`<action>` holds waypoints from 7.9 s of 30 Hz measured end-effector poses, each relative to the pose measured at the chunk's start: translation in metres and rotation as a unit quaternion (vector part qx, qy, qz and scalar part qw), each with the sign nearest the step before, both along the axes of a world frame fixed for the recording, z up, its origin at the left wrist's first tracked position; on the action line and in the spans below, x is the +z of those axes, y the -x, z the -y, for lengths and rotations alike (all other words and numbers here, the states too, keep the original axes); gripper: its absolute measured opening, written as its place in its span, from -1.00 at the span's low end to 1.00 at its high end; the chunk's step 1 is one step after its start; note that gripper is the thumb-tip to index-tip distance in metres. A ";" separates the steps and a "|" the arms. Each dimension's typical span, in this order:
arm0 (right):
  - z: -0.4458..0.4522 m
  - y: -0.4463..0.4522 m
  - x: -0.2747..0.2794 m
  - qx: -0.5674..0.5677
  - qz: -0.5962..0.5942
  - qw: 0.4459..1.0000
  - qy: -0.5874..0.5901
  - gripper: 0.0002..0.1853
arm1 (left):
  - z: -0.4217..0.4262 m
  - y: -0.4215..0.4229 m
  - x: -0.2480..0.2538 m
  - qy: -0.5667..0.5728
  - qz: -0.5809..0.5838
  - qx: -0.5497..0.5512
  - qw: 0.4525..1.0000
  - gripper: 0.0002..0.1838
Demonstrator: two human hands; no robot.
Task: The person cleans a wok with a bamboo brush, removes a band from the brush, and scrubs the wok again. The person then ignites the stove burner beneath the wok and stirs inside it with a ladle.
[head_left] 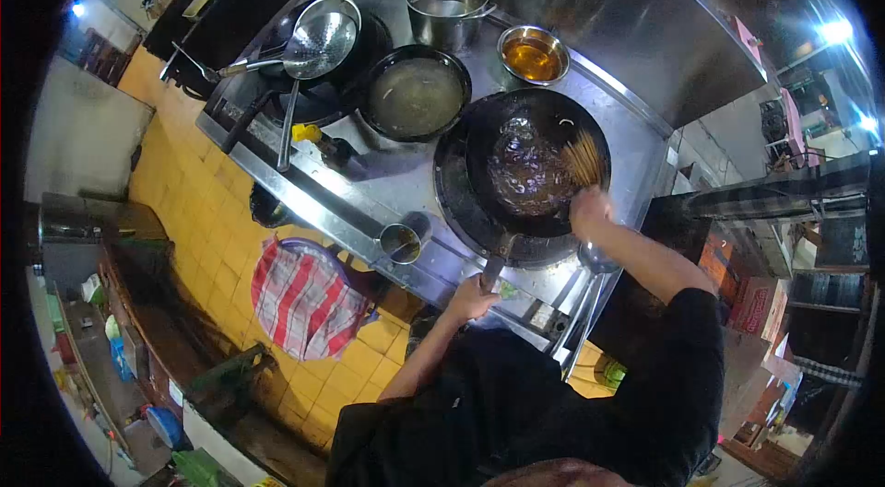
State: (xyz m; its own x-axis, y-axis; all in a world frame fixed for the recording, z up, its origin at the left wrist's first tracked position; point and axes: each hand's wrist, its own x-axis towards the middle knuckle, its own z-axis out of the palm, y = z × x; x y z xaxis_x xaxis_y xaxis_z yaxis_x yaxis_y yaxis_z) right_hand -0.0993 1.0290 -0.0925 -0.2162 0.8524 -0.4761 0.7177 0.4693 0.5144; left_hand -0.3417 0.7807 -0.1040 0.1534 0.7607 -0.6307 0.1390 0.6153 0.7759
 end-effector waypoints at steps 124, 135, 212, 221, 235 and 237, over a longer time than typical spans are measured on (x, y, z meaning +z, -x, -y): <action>0.012 0.005 0.053 -0.229 -0.269 0.935 -0.007 -0.70 | 0.013 -0.009 -0.007 -0.066 -0.061 0.045 0.995 -0.68; 0.047 0.102 0.044 -0.168 -0.494 0.848 0.094 -0.71 | 0.010 -0.012 0.012 -0.056 -0.018 0.074 0.996 -0.69; 0.077 -0.031 0.103 0.063 -0.089 0.989 0.098 -0.78 | -0.006 0.018 0.037 0.004 -0.124 -0.050 0.991 -0.57; 0.060 0.075 0.086 0.107 -0.262 0.946 0.158 -0.71 | -0.001 0.018 0.025 -0.023 -0.095 -0.026 0.995 -0.50; 0.035 -0.067 0.157 0.087 -0.021 0.994 0.069 -0.81 | -0.006 0.023 0.027 -0.018 -0.113 -0.044 0.992 -0.49; 0.012 -0.074 0.128 0.080 -0.028 0.996 0.020 -0.80 | -0.003 0.023 0.024 -0.012 -0.100 -0.040 0.994 -0.48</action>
